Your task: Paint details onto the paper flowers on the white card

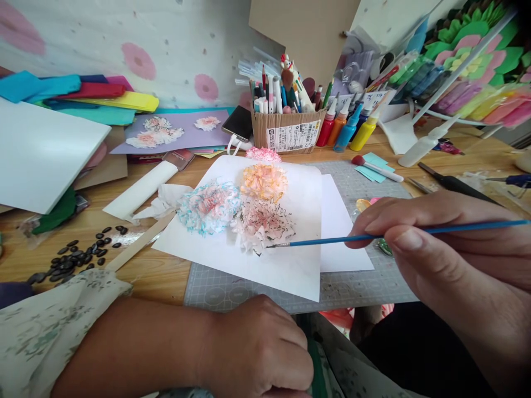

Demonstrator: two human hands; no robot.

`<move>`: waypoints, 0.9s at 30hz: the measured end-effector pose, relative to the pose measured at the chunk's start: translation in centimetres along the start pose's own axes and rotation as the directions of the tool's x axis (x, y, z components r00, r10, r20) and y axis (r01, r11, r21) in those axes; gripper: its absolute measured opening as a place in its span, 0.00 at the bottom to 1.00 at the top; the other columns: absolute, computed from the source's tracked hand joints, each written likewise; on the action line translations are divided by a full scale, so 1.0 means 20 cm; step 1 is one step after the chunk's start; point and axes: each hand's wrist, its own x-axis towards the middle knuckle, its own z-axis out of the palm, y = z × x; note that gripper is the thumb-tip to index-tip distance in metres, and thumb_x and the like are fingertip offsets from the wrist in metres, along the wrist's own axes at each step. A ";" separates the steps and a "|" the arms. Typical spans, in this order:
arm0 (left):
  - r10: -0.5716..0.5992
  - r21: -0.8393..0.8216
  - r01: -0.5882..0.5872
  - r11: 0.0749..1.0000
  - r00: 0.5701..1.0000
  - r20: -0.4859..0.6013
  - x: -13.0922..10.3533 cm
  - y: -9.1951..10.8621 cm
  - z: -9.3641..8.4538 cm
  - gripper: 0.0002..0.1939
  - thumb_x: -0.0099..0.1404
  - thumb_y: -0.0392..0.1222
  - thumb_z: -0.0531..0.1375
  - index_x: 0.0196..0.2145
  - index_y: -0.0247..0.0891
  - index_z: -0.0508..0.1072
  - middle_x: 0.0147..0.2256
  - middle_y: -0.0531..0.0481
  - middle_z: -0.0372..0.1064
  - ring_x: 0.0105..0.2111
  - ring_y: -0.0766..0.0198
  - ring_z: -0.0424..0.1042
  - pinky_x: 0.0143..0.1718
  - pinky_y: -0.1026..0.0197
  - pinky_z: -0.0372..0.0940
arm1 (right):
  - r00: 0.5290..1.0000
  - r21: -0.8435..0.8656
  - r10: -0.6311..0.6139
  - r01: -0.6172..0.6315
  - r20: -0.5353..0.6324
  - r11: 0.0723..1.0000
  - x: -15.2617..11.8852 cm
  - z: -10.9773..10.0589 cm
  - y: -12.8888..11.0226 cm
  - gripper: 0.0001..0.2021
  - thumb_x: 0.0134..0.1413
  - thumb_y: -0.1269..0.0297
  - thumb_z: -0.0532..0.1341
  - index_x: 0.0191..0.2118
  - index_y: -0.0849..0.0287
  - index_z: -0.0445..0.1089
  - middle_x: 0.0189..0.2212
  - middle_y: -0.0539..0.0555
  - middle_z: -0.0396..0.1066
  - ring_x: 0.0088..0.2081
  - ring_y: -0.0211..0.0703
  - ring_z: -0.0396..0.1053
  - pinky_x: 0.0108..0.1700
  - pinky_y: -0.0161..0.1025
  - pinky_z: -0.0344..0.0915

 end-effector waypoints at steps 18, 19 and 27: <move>-0.013 0.006 0.013 1.000 1.000 0.001 0.00 0.00 0.00 0.19 0.71 0.45 0.41 0.22 0.40 0.45 0.18 0.55 0.52 0.19 0.67 0.51 0.22 0.61 0.53 | 0.998 -0.022 -0.061 0.061 -0.012 0.998 0.00 0.00 0.01 0.04 0.59 0.60 0.61 0.35 0.48 0.73 0.33 0.46 0.76 0.40 0.37 0.74 0.39 0.32 0.71; -0.015 0.005 0.015 1.000 1.000 0.002 0.00 0.00 0.00 0.19 0.71 0.46 0.41 0.22 0.40 0.45 0.18 0.55 0.52 0.19 0.67 0.51 0.22 0.61 0.53 | 0.998 -0.030 -0.059 0.059 -0.002 0.998 0.00 0.00 0.00 0.04 0.59 0.60 0.60 0.35 0.48 0.73 0.33 0.46 0.76 0.40 0.37 0.74 0.38 0.33 0.71; -0.003 -0.004 0.003 1.000 1.000 0.013 -0.02 0.00 0.01 0.18 0.70 0.45 0.43 0.22 0.41 0.45 0.18 0.55 0.52 0.20 0.66 0.52 0.22 0.61 0.53 | 0.998 -0.031 -0.063 0.062 -0.024 0.998 -0.02 -0.01 0.01 0.04 0.58 0.60 0.61 0.36 0.49 0.74 0.34 0.47 0.76 0.40 0.39 0.74 0.38 0.34 0.71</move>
